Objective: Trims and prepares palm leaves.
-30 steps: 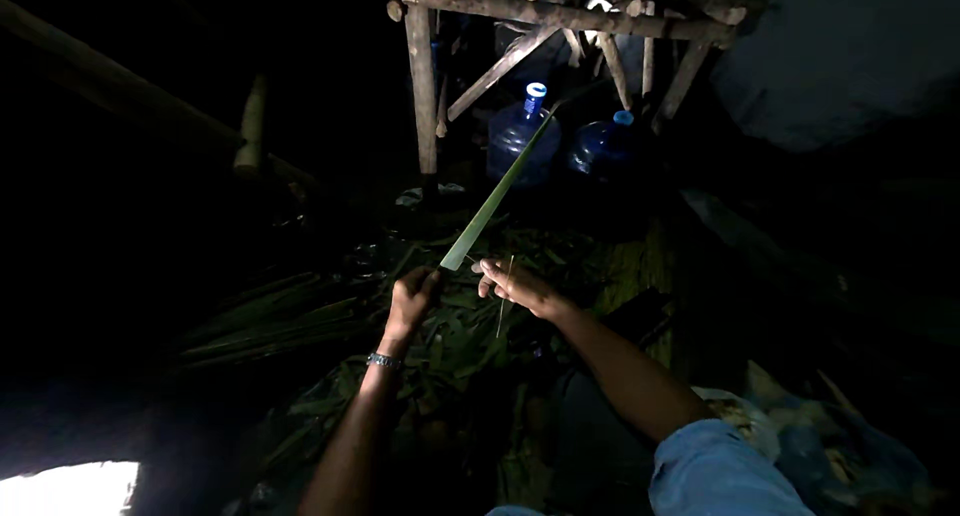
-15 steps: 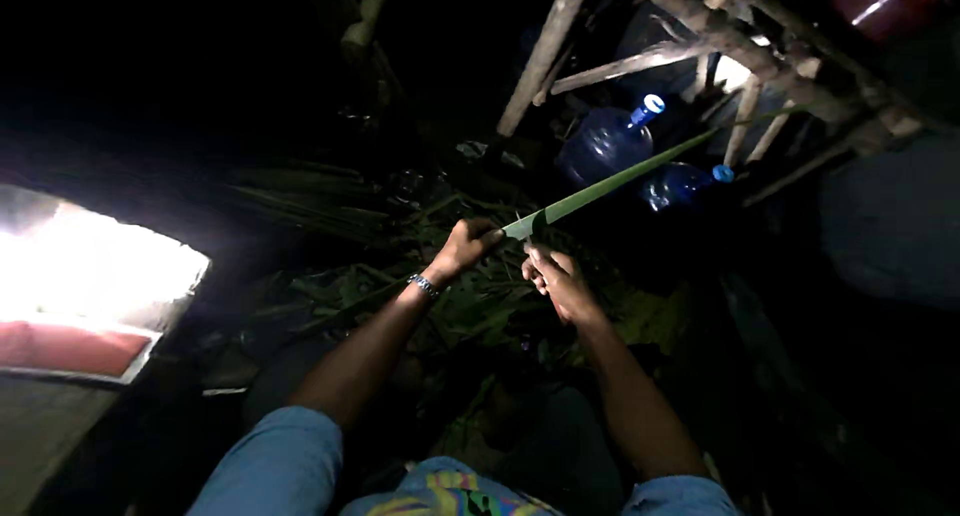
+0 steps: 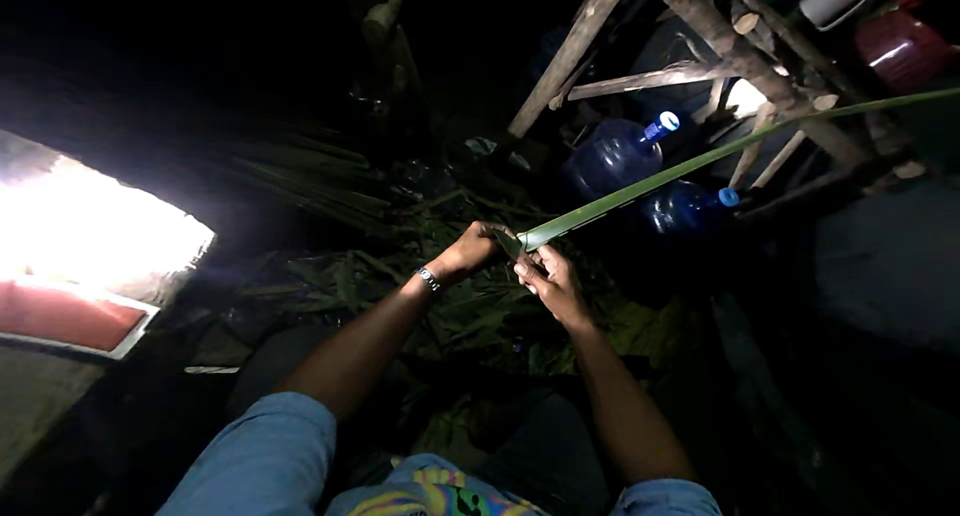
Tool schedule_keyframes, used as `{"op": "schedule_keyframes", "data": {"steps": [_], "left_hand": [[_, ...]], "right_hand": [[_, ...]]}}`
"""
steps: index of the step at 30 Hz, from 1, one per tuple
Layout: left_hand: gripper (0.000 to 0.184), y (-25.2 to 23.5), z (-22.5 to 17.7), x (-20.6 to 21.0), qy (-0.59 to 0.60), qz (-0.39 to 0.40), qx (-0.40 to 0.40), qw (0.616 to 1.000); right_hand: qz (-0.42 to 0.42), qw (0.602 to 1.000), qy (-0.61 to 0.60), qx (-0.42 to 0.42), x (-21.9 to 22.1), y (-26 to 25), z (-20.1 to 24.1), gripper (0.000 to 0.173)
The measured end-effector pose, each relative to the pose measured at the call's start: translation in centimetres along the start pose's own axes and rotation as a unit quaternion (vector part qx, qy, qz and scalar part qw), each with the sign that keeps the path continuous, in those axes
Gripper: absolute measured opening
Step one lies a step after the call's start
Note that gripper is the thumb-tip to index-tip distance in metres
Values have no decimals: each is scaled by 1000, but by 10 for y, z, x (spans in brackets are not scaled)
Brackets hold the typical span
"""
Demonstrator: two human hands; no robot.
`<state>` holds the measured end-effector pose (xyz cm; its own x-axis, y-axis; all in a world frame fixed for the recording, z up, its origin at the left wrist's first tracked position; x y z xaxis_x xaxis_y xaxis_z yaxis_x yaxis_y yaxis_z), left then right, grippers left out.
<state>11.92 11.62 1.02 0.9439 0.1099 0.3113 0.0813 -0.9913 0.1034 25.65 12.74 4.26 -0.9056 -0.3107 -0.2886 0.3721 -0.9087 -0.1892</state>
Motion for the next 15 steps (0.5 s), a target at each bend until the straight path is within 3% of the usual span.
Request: {"op": "schedule_keyframes", "data": {"steps": [9,15], "left_hand": [[23,6,-4,7,28,70,-38,996],[22,11,-2,10,23,99,-95,990]], "right_hand": [[-6,996,37,-85,-15,-1,9,8],[-35,996,31,-74,-22,-1,9,13]]}}
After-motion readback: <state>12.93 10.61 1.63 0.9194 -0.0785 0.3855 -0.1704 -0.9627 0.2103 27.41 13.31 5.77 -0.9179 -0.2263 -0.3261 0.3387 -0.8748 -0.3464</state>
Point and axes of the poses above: each hand's wrist, its own y-axis away from the middle knuckle, its own x-axis out of the palm, z = x × y, the point moved 8 cm from there along -y, towards the middle knuckle, and after that the axes turned 14 degrees about -z, right-handed, at the moved point
